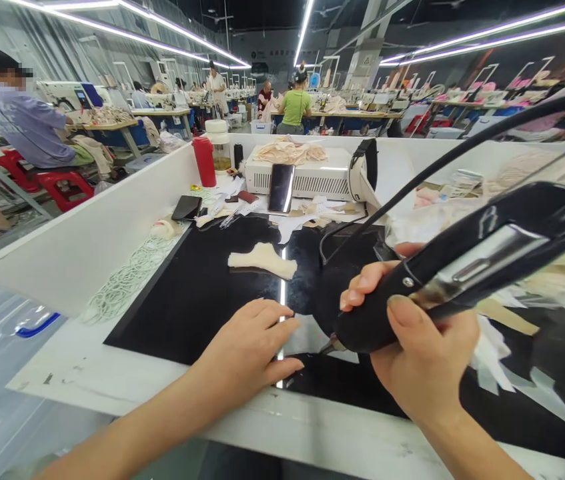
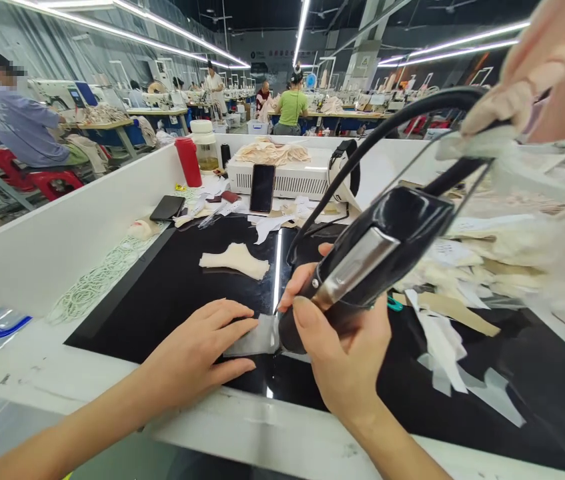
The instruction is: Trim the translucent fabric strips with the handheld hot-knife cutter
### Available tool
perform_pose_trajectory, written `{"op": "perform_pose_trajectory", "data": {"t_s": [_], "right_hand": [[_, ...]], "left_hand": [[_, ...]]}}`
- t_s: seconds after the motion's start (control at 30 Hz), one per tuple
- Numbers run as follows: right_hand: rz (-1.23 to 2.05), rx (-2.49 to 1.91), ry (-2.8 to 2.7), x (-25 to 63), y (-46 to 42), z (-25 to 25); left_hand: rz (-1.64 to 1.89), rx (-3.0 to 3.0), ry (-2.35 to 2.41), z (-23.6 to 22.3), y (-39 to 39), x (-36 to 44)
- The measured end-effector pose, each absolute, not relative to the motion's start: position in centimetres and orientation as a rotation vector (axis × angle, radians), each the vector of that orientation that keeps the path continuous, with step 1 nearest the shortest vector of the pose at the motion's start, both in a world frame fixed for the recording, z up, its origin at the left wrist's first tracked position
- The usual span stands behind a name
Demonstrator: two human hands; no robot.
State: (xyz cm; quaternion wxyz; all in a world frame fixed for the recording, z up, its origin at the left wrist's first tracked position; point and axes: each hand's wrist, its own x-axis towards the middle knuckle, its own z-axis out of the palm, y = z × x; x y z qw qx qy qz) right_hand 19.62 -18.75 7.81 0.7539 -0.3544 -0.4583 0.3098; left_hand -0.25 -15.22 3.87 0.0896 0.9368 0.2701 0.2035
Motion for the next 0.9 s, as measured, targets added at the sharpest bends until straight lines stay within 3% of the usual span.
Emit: {"op": "perform_pose_trajectory", "data": {"t_s": [0.23, 0.9], "right_hand": [[0.774, -0.69, -1.013, 16.6, -17.6, 7.3], [0.827, -0.677, -1.023, 14.3, -16.8, 6.8]], "left_hand": [[0.616, 2.61, 1.053, 2.7, -16.1, -3.0], [0.754, 2.538, 1.001, 1.3, -16.7, -2.6]]}}
